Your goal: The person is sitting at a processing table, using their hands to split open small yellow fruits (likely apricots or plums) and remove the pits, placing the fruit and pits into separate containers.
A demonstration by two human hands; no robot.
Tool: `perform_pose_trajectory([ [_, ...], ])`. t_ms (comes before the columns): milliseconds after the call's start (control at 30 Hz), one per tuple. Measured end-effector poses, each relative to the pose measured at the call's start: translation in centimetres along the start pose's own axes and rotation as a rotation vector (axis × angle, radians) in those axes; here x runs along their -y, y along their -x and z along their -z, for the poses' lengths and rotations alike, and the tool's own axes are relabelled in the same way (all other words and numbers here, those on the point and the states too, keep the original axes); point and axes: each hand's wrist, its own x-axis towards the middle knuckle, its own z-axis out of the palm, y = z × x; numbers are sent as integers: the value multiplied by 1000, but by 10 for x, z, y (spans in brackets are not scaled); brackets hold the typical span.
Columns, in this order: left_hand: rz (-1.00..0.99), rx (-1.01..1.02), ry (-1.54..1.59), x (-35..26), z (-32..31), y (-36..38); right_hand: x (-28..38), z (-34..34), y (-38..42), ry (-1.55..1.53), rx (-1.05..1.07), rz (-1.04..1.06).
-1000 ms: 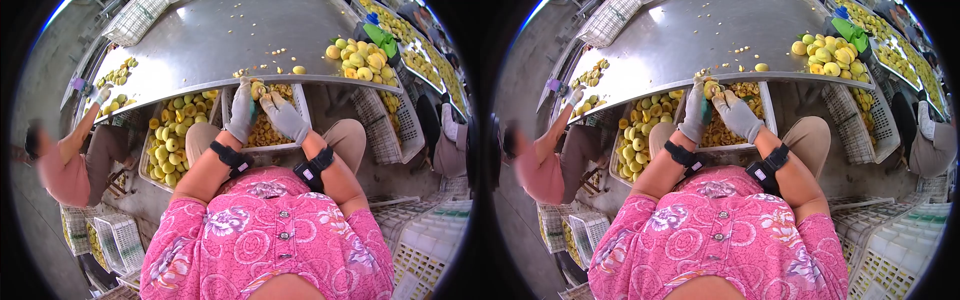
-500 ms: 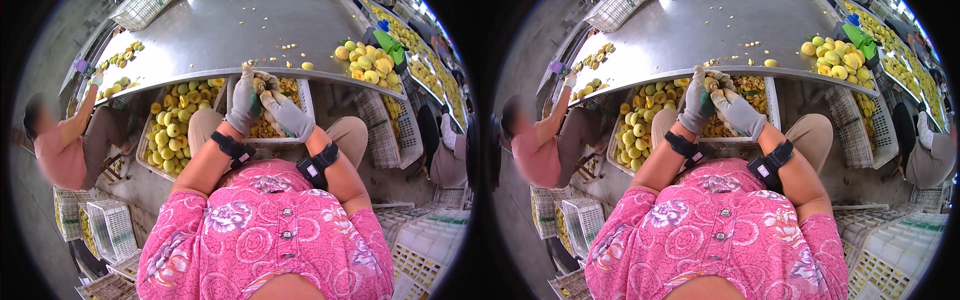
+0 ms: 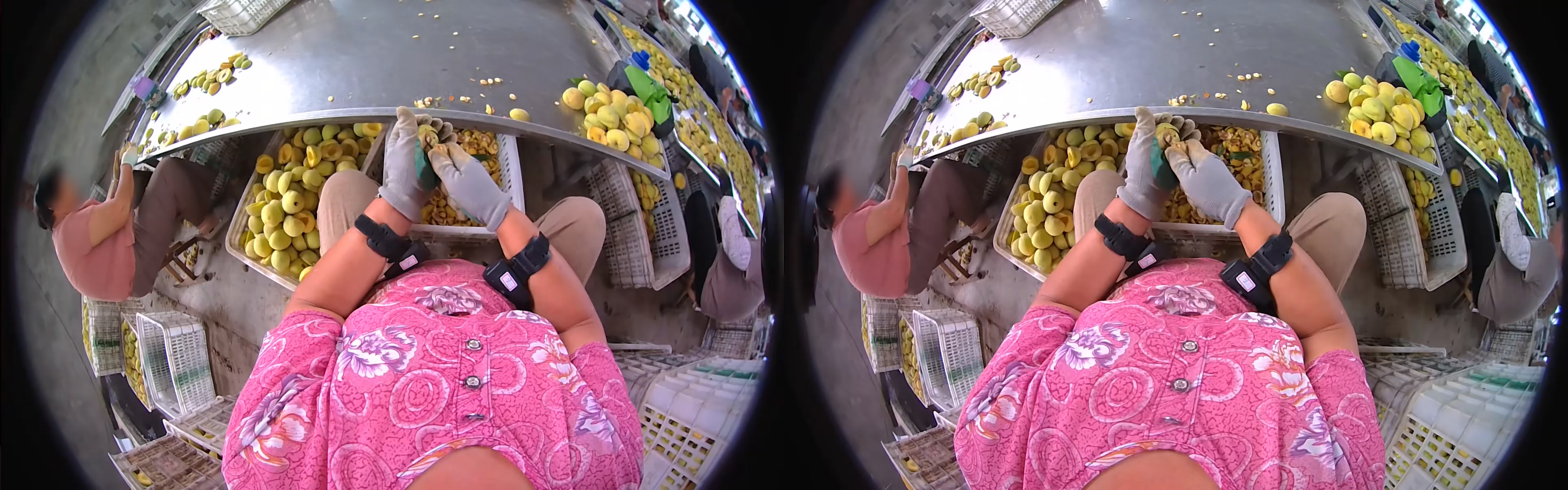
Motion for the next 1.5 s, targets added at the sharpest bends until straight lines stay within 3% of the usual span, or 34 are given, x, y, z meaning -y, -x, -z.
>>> perform_pose_trajectory([
  [200,-94,-56,-181,-5,-5,7,-2,-4,2,-28,22,27],
  [300,-12,-68,-117,-12,-6,9,6,-1,8,-4,75,71],
  [400,46,-73,-142,-17,-9,12,21,3,12,112,154,-18],
  [467,-43,-79,-350,-18,-12,16,28,3,14,-239,284,-288],
  [500,-46,-82,-351,-22,-13,17,31,5,14,-239,289,-287],
  [567,124,-56,-209,-29,-12,19,35,9,15,-532,405,-454],
  [667,145,-24,-174,-31,-11,19,31,5,14,-528,403,-435],
  [700,-17,29,-450,-26,-4,16,29,4,15,-528,404,-437],
  [800,29,59,-430,-29,-4,20,23,3,16,-614,405,-518],
  [833,120,-1,-237,-30,-7,22,22,5,16,-613,407,-520],
  [933,81,-10,-331,-25,1,19,12,2,15,-686,515,-531],
  [967,-103,-4,-655,-18,7,16,-9,-14,13,-512,356,-342],
  [1000,-102,-4,-655,-19,6,18,-6,-22,12,-336,197,-155],
  [1067,85,-29,-337,-21,6,19,6,-7,13,-398,233,-257],
  [1100,144,6,-110,-21,8,18,11,4,16,-558,378,-389],
  [1133,145,1,-110,-19,9,19,12,10,18,-719,523,-521],
  [1200,1,-42,-460,-14,9,19,-2,-6,16,-618,465,-503],
  [1233,-168,-16,-667,-11,8,20,-17,-17,15,-499,329,-353],
  [1267,-168,-14,-668,-11,6,20,-11,-23,13,-377,194,-203],
  [1300,-81,-26,-527,-14,4,18,-6,-20,14,-548,220,-377],
  [1333,8,-42,-387,-16,4,19,-1,-11,15,-550,222,-380],
  [1367,146,-2,-190,-19,6,18,3,-1,16,-609,369,-456],
  [1400,147,-4,-193,-20,8,17,8,6,15,-667,516,-528],
  [1467,75,35,-536,-19,7,15,13,5,19,-606,494,-524],
  [1500,30,66,-615,-19,6,16,12,5,21,-715,505,-568],
])
